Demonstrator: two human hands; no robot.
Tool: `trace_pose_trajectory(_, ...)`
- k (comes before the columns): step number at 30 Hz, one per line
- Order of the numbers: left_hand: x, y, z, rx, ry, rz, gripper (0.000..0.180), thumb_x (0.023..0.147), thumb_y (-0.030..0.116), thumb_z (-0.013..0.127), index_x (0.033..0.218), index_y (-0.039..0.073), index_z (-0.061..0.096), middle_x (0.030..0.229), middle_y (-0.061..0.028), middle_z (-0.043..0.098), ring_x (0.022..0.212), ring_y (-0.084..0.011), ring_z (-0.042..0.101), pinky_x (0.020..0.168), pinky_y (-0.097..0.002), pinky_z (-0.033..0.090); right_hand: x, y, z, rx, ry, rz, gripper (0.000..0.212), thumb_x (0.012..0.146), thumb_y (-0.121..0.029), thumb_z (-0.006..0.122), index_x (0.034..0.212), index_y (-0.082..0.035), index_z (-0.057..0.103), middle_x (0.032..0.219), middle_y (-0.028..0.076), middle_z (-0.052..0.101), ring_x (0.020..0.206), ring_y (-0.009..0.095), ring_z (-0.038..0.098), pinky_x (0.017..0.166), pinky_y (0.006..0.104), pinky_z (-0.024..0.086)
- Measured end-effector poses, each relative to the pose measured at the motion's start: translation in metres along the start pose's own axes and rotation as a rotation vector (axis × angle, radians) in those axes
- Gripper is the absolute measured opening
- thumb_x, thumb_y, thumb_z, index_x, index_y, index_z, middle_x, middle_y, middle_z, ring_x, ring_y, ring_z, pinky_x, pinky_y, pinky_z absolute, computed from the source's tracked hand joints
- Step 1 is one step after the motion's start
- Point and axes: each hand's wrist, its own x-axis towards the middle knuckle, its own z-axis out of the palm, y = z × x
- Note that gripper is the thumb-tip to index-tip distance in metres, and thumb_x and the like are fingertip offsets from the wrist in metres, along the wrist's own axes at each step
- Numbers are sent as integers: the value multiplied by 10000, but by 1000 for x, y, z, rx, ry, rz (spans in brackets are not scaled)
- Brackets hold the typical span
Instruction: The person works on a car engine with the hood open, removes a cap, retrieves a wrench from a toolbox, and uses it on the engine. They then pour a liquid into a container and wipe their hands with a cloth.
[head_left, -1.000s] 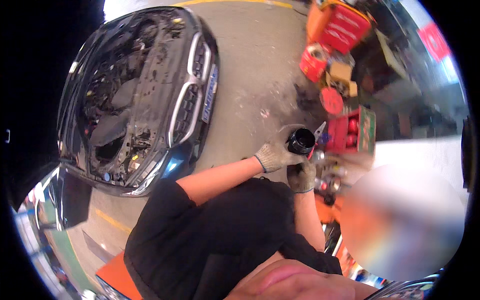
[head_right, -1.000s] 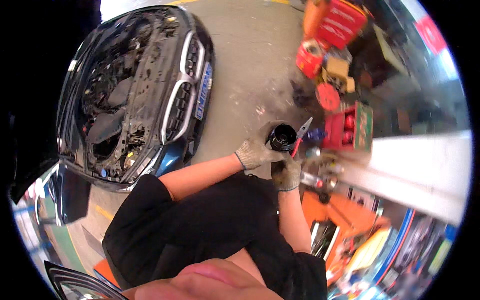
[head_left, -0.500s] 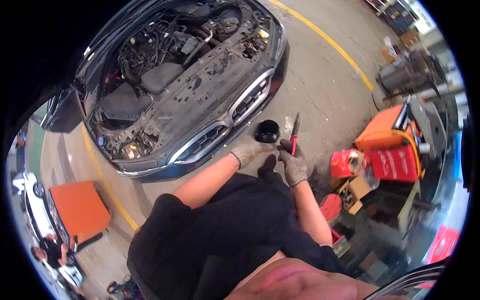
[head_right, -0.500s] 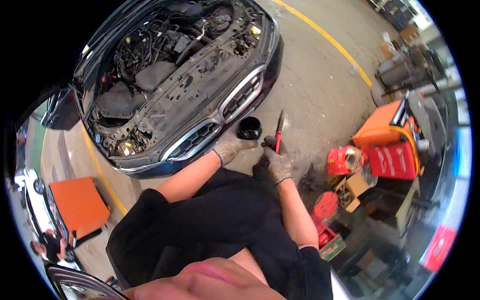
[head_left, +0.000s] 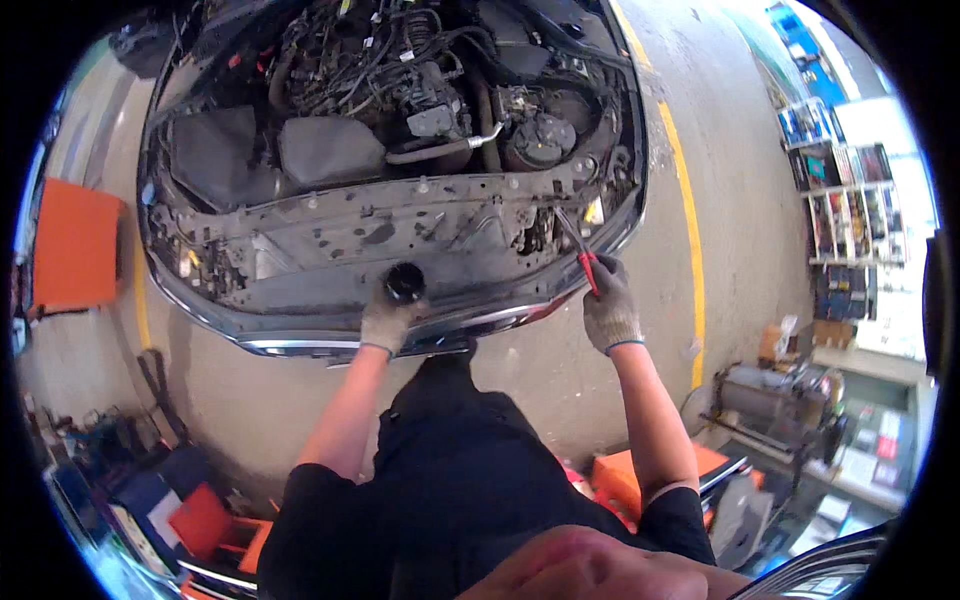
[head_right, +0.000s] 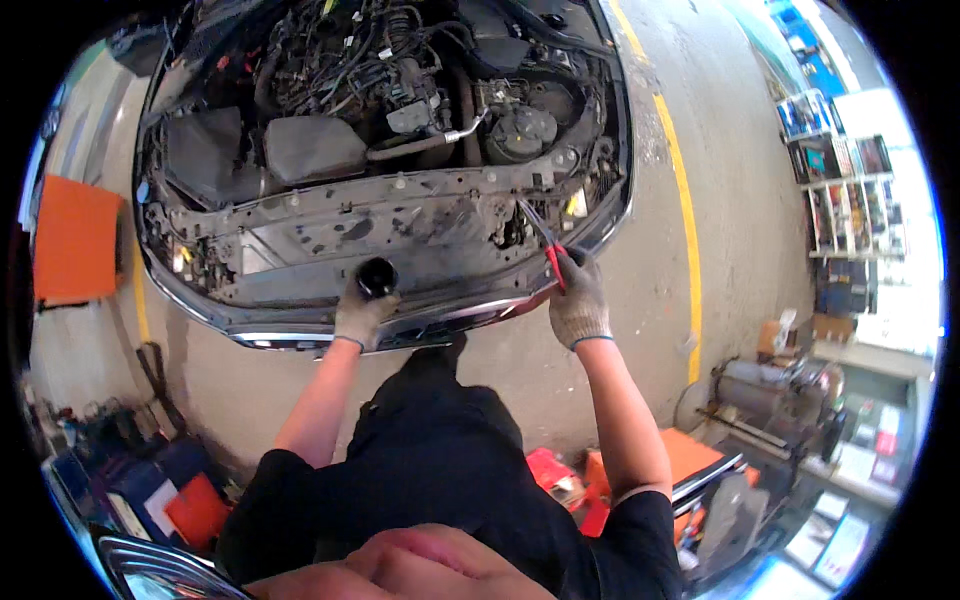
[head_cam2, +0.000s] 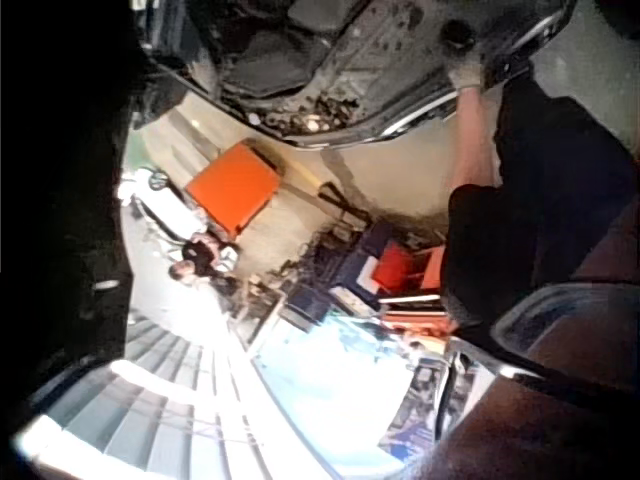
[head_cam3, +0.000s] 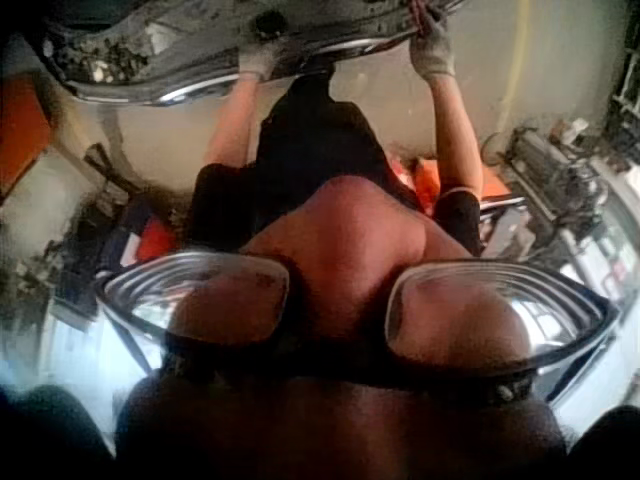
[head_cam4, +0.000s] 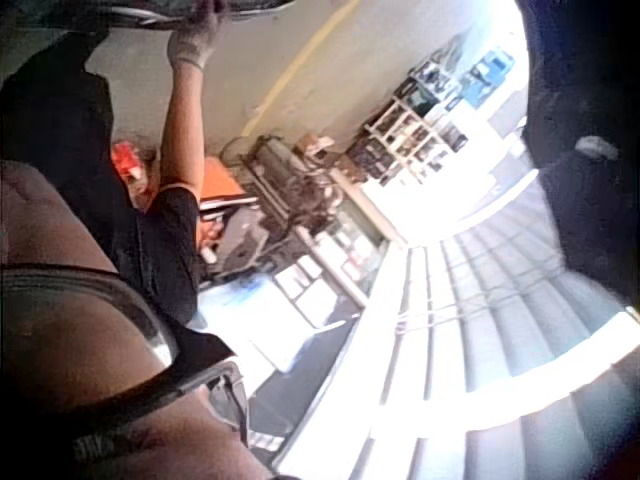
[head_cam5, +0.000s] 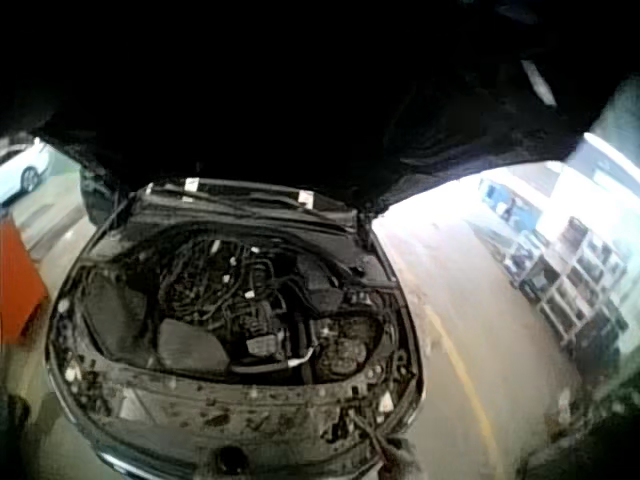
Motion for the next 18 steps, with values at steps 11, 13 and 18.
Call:
trace_pose_trajectory(11,169,95,19,65,329,-110,877,748,199,883,1478,45,423,1348,-163,628,1216,-278,631,1028,-401,509,408,-27,-36,-866,76,-692,387,880,-115,566,1246,-127,692,1347,147,602,1246,337,579,1013,476,456)
trace_pose_trajectory(13,174,75,27,-168,368,-63,878,745,176,876,1485,53,420,1350,-153,625,1231,-275,623,1052,-397,500,493,-40,-17,-1033,144,-862,362,888,-156,569,1226,-126,698,1362,149,604,1248,326,588,1009,477,453)
trace_pose_trajectory(18,183,62,30,-33,423,-105,862,732,127,879,1483,63,459,1413,-114,589,1273,-253,591,1074,-382,493,650,-91,57,-1050,142,-984,293,933,-210,593,1162,-100,740,1308,164,674,1231,327,628,1056,454,468)
